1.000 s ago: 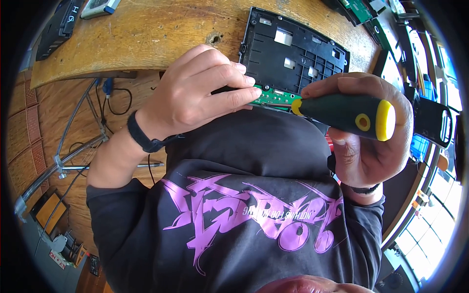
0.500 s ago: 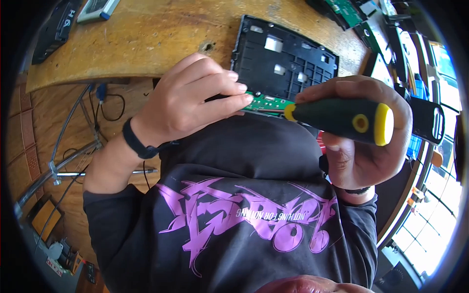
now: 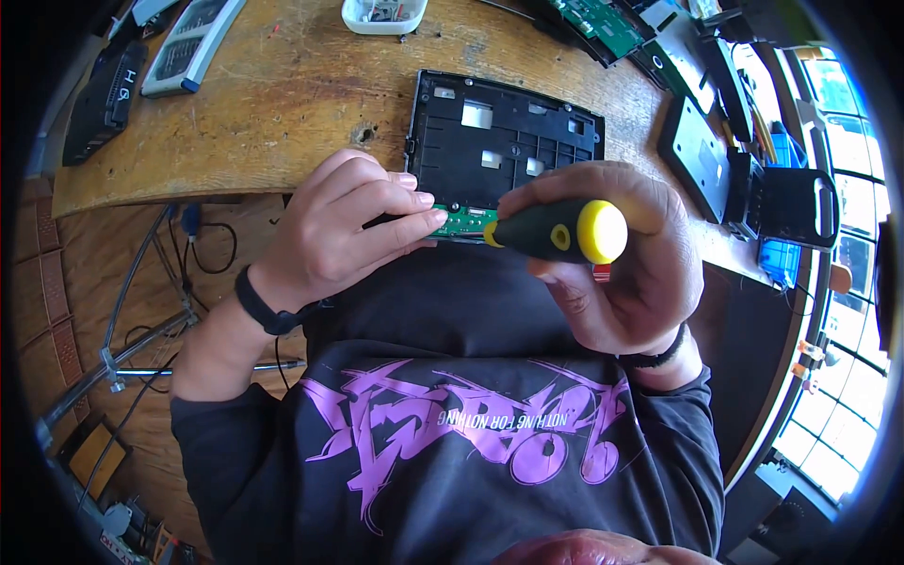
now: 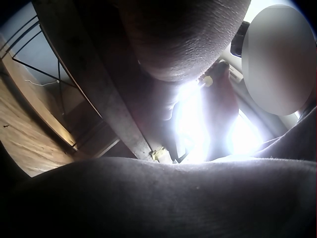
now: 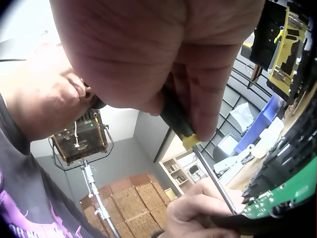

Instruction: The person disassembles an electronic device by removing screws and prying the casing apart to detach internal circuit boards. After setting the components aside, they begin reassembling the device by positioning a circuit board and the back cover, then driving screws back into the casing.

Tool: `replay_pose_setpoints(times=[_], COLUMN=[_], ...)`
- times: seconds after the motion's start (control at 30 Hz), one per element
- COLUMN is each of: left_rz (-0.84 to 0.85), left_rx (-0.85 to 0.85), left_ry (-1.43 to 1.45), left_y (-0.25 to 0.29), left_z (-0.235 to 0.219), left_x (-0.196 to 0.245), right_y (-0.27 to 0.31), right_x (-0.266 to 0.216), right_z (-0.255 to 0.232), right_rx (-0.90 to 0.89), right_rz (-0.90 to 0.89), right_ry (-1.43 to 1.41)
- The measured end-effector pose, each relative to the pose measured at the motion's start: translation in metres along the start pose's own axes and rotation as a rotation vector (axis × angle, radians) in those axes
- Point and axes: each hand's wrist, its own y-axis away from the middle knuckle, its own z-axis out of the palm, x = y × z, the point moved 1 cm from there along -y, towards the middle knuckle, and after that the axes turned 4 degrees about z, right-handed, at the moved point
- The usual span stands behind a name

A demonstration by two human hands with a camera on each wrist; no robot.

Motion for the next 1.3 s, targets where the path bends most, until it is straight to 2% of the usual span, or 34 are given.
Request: replay_pose_setpoints(times=[0.1,0.17,0.3,0.37,0.47,0.6,0.73,0.87,1.07,1.23,1.3], left_rz=[-0.004,-0.012,-0.016,-0.018,-0.013,-0.004,-0.019,-0.005,0.002,0.0,-0.005], left_rx=[0.015,0.021,0.019,0.021,0.024,0.031,0.02,0.034,0.035,0.03,0.032], left_ry=[0.002,0.006,0.029,0.025,0.024,0.026,0.027,0.033,0.024,0.019,0.011], left_y=[0.002,0.002,0.001,0.002,0.002,0.003,0.005,0.006,0.005,0.004,0.004], left_z=[0.001,0.001,0.0,0.001,0.001,0.002,0.002,0.003,0.003,0.004,0.003], left_x=[0.0,0.001,0.0,0.0,0.0,-0.002,-0.002,-0.003,-0.004,-0.002,0.0], right_y=[0.001,0.001,-0.001,-0.002,-0.006,-0.004,-0.006,-0.005,-0.005,-0.011,-0.012], right_x=[-0.001,-0.001,0.0,-0.002,0.001,0.004,0.007,0.006,0.007,0.005,0.006], right_z=[0.004,0.008,0.004,0.009,0.007,0.004,0.01,0.009,0.008,0.003,0.003], right_rx=[0.042,0.114,0.001,0.141,0.153,0.078,0.133,0.147,0.148,0.033,0.046], right_rz=[-0.011,0.079,0.008,0.085,0.022,-0.017,-0.009,0.036,0.0,-0.138,-0.135], right_ry=[-0.034,-0.085,-0.03,-0.081,-0.044,0.044,-0.068,-0.044,-0.028,0.01,0.045])
